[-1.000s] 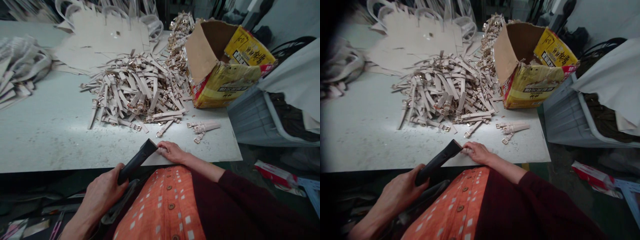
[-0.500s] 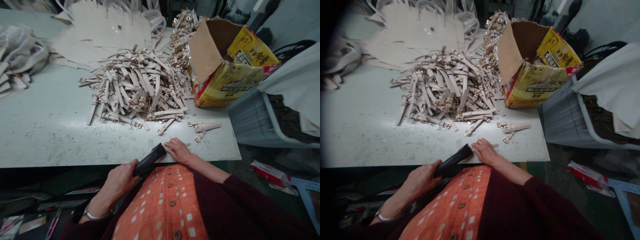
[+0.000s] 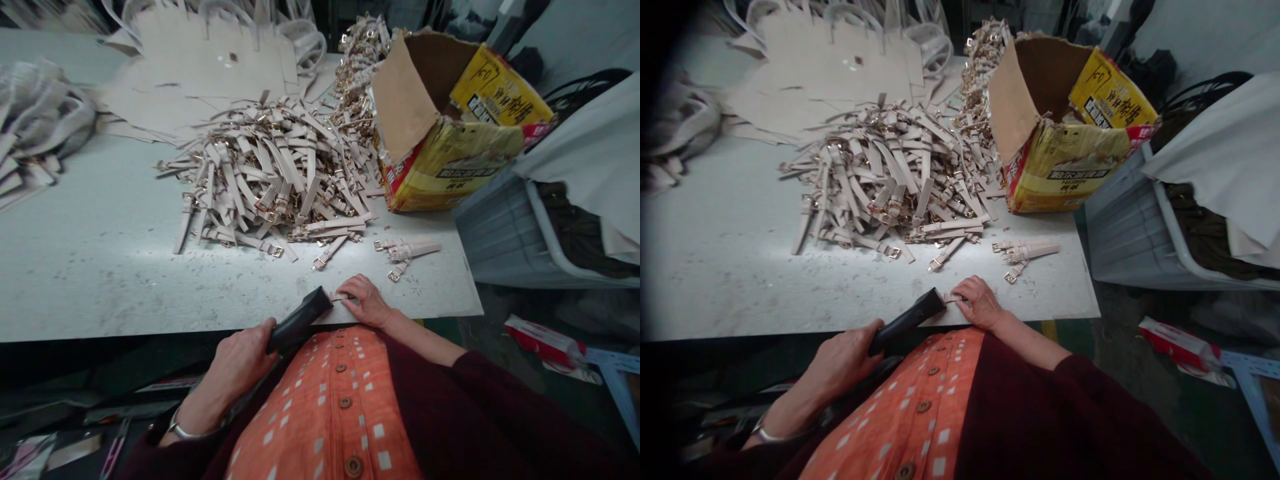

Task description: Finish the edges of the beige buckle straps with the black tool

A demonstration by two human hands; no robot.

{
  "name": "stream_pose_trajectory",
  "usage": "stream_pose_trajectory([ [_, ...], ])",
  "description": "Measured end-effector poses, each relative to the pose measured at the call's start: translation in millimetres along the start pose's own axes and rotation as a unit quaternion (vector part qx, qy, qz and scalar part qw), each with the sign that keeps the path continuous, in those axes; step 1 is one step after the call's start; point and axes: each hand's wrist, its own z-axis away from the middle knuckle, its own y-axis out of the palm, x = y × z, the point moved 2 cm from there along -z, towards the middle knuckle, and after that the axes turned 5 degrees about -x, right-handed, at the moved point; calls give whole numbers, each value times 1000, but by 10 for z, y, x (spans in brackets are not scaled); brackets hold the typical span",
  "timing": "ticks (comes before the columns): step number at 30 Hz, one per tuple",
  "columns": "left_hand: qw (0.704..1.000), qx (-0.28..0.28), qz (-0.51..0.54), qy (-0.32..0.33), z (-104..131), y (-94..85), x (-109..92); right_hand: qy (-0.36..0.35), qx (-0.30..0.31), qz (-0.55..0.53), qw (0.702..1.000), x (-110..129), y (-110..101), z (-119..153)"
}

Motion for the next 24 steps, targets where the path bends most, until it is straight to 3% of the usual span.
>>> stream_pose_trajectory([
  [6,1000,5,-8,19,88,-143,-191,-11,0,-29,1000,-57,-11,13],
  [15,999,2,-3,35,-99,-171,-384,-47,39,-70,996,-135,-62,22],
  [24,999,4,-26,28,-80,-180,-311,-41,35,-82,995,-110,-84,20],
])
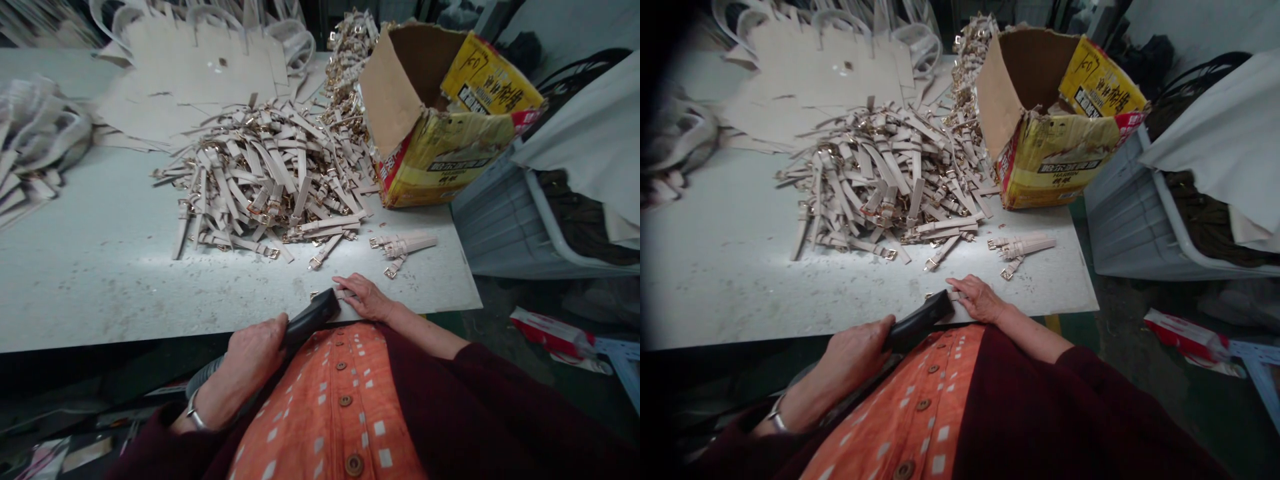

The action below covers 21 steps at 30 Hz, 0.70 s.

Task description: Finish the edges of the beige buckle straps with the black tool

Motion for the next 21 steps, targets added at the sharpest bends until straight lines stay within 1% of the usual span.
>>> stream_pose_trajectory([
  [3,1000,0,-6,-1,-13,-24,1,-4,-4,1,1000,-6,8,6],
  [6,1000,-15,-7,14,-61,-28,-37,-6,-4,-1,1000,-30,10,6],
  [9,999,-29,-5,13,-115,10,-47,-7,-3,-2,1000,-43,4,-3],
  [11,999,-33,6,0,-148,43,-27,-10,-3,-2,1000,-40,2,-8],
  [16,997,-35,51,-45,-181,73,99,-5,-16,7,1000,-34,18,2],
  [21,996,-26,34,-74,-43,42,315,-8,-14,20,1000,-47,39,20],
])
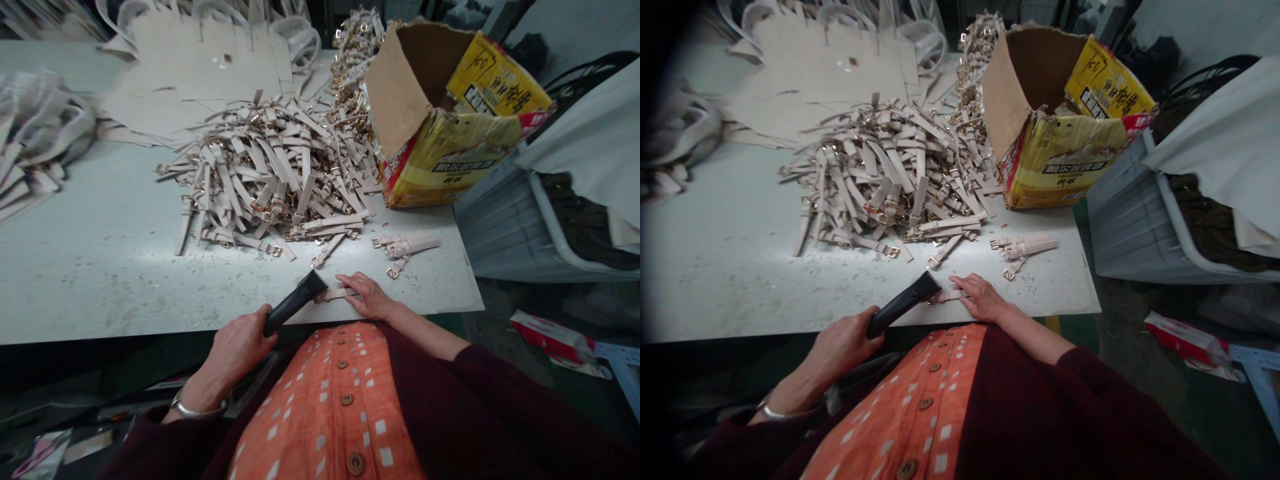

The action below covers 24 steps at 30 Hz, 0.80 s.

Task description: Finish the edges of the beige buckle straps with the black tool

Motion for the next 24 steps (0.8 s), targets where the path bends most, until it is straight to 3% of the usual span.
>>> stream_pose_trajectory([
  [4,999,20,-18,19,99,-21,19,0,0,7,1000,10,-6,-15],
  [10,998,11,-14,64,6,-2,-296,5,1,0,1000,48,-35,-35],
  [13,998,-3,-6,60,-83,3,-350,19,-7,-2,1000,44,-29,-26],
  [19,999,-10,43,9,-83,10,-104,11,-6,5,1000,42,-10,-8],
  [24,1000,-8,3,27,50,43,-9,10,-5,17,1000,43,-6,-9],
])
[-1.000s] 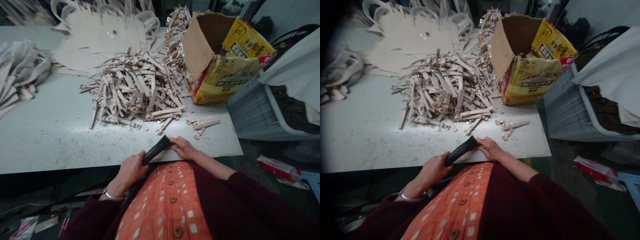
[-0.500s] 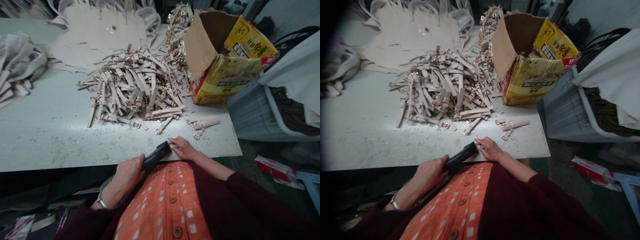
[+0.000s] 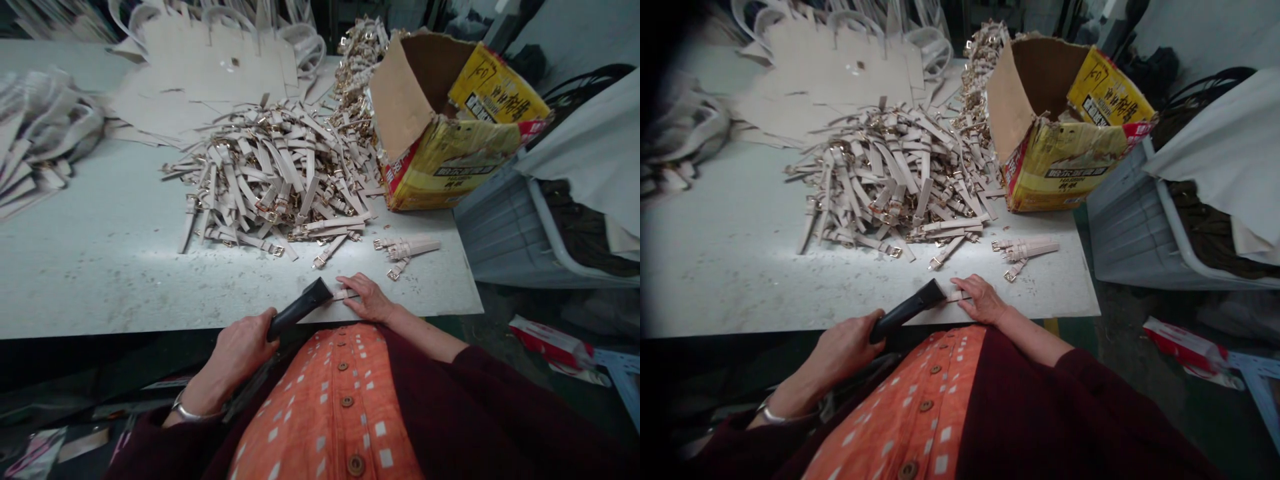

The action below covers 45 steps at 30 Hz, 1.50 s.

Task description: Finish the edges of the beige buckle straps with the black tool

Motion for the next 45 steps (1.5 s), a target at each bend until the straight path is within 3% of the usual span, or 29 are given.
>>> stream_pose_trajectory([
  [7,1000,-15,21,5,-137,58,-265,21,-17,-7,1000,-7,33,-14],
  [11,998,-32,54,-31,-172,55,-177,16,-14,0,1000,21,24,-15],
  [18,997,-17,74,-29,-8,111,68,35,-20,26,999,119,16,-48],
  [22,995,-5,94,-26,68,152,69,32,-27,49,998,147,16,-54],
  [28,997,10,72,-13,146,165,37,-30,-43,50,997,52,37,20],
  [33,999,8,53,6,152,195,8,-21,-61,17,998,37,35,37],
  [41,998,11,42,47,-12,10,-317,-14,-89,-6,996,31,21,52],
  [45,995,38,84,41,-40,-53,-279,-30,-93,-11,995,18,45,74],
])
